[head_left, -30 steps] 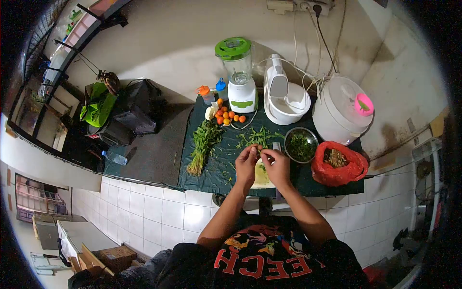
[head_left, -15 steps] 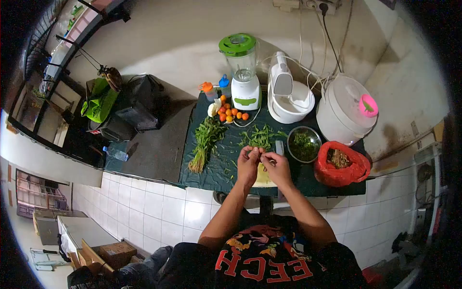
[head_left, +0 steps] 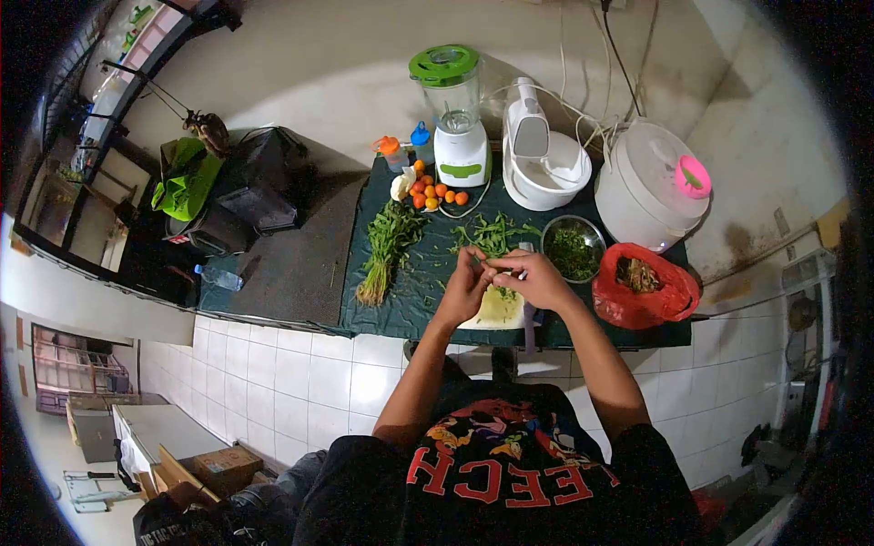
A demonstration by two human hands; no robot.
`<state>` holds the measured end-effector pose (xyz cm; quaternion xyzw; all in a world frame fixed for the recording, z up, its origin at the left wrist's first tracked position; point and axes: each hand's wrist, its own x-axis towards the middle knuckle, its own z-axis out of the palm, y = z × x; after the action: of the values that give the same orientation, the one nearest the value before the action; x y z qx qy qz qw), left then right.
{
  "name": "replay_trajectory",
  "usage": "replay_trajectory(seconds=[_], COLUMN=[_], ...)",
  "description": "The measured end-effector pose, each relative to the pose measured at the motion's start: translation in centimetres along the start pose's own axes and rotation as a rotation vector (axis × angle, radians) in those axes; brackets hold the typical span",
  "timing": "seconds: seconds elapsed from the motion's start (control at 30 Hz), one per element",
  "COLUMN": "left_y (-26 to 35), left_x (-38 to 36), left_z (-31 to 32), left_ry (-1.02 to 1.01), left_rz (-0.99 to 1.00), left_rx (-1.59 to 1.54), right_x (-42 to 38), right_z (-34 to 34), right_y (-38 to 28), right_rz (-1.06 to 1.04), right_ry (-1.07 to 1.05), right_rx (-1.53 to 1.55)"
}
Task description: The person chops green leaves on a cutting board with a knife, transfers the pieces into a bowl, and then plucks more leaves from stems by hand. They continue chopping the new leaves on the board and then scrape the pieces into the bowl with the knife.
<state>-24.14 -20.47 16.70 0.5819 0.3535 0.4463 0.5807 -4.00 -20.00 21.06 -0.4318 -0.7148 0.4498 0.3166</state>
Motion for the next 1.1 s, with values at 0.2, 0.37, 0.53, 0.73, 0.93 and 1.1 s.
replay_trajectory(seconds=[0.2, 0.37, 0.53, 0.73, 0.93, 1.1], left_y=[0.9, 1.1, 0.3, 0.3, 0.3, -0.6], left_x=[-1.1, -1.9, -2.3, -2.0, -2.0, -2.6], left_z=[-1.0, -1.1, -0.6, 0.5, 1.2, 1.6], left_ry=[-0.030, -0.121, -0.158, -0.224, -0.231, -0.159], left_rz=[-0.058, -0.170, -0.211, -0.179, -0.105, 0.089], left_rx=[-0.023, 0.031, 0.010, 0.138, 0.516, 0.680], right_x=[-1.4, -2.4, -3.6, -4.3, -5.1, -5.7], right_z=[-0.4, 0.2, 1.0, 1.1, 0.7, 1.3], right_y=[-1.5, -0.8, 0.6, 1.2, 1.9, 3.2], right_rz=[-0.027, 0.033, 0.013, -0.019, -0.019, 0.076], right_ry=[-0.035, -0.082, 0.009, 0.098, 0.096, 0.143], right_rx=[0.019, 0.033, -0.123, -0.299, -0.330, -0.198])
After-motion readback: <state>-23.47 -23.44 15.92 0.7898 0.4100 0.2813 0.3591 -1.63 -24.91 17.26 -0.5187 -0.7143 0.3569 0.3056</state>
